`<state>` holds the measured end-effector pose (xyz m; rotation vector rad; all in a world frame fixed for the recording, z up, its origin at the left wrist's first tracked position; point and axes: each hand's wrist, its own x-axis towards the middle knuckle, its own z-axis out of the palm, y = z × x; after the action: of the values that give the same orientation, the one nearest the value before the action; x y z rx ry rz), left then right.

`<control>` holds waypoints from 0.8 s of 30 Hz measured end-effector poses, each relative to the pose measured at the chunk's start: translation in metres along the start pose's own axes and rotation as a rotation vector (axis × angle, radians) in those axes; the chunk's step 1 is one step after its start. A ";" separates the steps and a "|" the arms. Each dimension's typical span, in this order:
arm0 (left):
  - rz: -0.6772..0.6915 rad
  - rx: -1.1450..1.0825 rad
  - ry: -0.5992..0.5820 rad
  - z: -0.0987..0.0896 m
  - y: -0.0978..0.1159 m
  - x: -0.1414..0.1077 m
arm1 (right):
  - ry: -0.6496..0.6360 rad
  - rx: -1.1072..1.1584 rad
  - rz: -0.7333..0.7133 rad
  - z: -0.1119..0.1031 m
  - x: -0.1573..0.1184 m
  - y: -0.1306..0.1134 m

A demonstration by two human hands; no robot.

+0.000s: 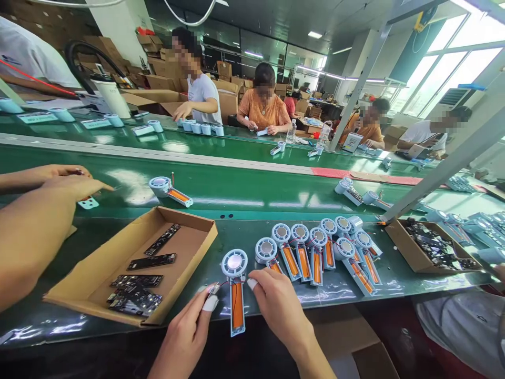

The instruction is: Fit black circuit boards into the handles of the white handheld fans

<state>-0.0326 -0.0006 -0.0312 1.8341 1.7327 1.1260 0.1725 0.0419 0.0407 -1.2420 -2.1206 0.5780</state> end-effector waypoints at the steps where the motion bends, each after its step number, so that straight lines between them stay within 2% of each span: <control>1: -0.023 -0.018 0.003 0.000 0.000 0.000 | -0.032 0.028 -0.010 -0.002 0.002 -0.003; 5: -0.126 -0.068 0.011 -0.004 0.004 0.001 | -0.211 0.094 -0.082 -0.010 -0.001 -0.010; 11: -0.163 -0.104 0.019 -0.006 0.009 0.002 | -0.388 -0.135 -0.052 -0.015 -0.003 -0.009; 17: -0.207 -0.126 -0.044 -0.007 0.011 0.001 | -0.518 0.088 -0.216 -0.018 0.017 -0.003; 20: -0.190 -0.142 0.020 -0.003 0.012 0.000 | -0.438 0.087 -0.277 -0.012 0.023 -0.005; 22: -0.159 -0.131 0.052 -0.003 0.016 0.000 | -0.282 -0.056 -0.317 -0.006 0.024 -0.009; 24: -0.121 -0.130 0.031 -0.005 0.021 0.002 | -0.108 -0.212 -0.371 0.001 0.024 -0.012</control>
<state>-0.0228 -0.0040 -0.0121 1.6213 1.7196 1.1944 0.1550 0.0573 0.0547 -0.9028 -2.4751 0.2672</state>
